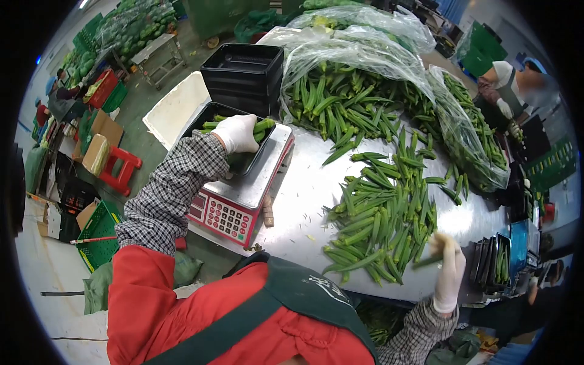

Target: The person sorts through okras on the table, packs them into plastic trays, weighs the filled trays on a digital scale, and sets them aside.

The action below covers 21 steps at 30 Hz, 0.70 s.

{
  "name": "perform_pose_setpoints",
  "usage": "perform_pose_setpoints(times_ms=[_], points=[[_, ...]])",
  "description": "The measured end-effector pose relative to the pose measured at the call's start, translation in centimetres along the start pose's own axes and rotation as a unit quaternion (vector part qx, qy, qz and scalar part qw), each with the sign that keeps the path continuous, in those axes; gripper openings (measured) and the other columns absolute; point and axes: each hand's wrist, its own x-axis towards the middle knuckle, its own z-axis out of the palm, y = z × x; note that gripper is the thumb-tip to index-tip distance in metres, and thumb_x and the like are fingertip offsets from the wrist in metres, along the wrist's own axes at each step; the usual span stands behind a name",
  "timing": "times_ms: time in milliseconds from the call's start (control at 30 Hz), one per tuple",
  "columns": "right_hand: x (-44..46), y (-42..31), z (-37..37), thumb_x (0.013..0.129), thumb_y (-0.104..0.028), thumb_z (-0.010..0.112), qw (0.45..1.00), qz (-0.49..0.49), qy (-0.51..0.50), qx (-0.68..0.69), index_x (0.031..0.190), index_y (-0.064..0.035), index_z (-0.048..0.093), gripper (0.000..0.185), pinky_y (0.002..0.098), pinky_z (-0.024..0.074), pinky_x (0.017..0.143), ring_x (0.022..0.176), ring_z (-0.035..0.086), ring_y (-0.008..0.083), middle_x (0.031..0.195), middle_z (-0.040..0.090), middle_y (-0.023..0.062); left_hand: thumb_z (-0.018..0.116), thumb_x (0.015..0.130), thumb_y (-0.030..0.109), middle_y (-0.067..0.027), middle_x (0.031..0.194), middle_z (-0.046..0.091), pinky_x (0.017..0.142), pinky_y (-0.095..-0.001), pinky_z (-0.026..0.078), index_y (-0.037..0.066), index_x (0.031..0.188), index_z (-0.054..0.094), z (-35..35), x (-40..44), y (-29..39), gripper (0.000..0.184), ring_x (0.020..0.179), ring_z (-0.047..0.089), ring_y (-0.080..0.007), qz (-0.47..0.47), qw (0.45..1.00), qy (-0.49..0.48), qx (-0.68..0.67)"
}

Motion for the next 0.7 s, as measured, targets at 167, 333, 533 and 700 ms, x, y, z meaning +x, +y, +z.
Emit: perform_pose_setpoints(times_ms=[167, 333, 533, 700], points=[[5.4, -5.1, 7.3, 0.098, -0.023, 0.036, 0.976, -0.17, -0.118, -0.071, 0.104, 0.0002, 0.06, 0.034, 0.0217, 0.0427, 0.064, 0.065, 0.056, 0.0123, 0.081, 0.059, 0.0049, 0.063, 0.067, 0.018, -0.0231, 0.098, 0.061, 0.082, -0.0389, 0.048, -0.003, 0.101, 0.052, 1.0, 0.2, 0.3, 0.041, 0.095, 0.06, -0.0344, -0.012, 1.0, 0.02, -0.003], [8.6, -8.7, 13.8, 0.096, -0.029, 0.042, 0.971, -0.116, -0.169, 0.12, 0.102, 0.0, 0.061, 0.035, 0.0203, 0.0458, 0.057, 0.062, 0.058, 0.0101, 0.08, 0.061, 0.0047, 0.061, 0.073, 0.014, -0.0234, 0.107, 0.06, 0.087, -0.0377, 0.046, -0.004, 0.109, 0.052, -0.3, -1.6, 0.9, 0.041, 0.103, 0.058, -0.0318, -0.046, 0.999, -0.005, -0.028], [11.2, -9.2, 24.6, 0.093, -0.024, 0.049, 0.924, -0.095, -0.237, 0.283, 0.101, 0.0014, 0.061, 0.029, 0.0255, 0.0512, 0.068, 0.073, 0.063, 0.015, 0.091, 0.064, 0.0095, 0.061, 0.071, 0.006, -0.0198, 0.111, 0.058, 0.084, -0.0304, 0.047, -0.007, 0.111, 0.049, -2.1, -5.7, -4.5, 0.044, 0.103, 0.059, -0.0248, 0.065, 0.921, 0.195, -0.332], [10.2, -8.0, 32.7, 0.085, -0.013, 0.056, 0.918, -0.156, -0.311, 0.19, 0.108, 0.002, 0.058, 0.028, 0.0273, 0.0458, 0.083, 0.097, 0.059, 0.0193, 0.104, 0.061, 0.0122, 0.063, 0.072, 0.0, -0.0097, 0.107, 0.057, 0.079, -0.0259, 0.048, -0.007, 0.118, 0.046, -5.5, -11.8, -7.2, 0.049, 0.093, 0.056, -0.0133, 0.107, 0.794, 0.214, -0.558]])
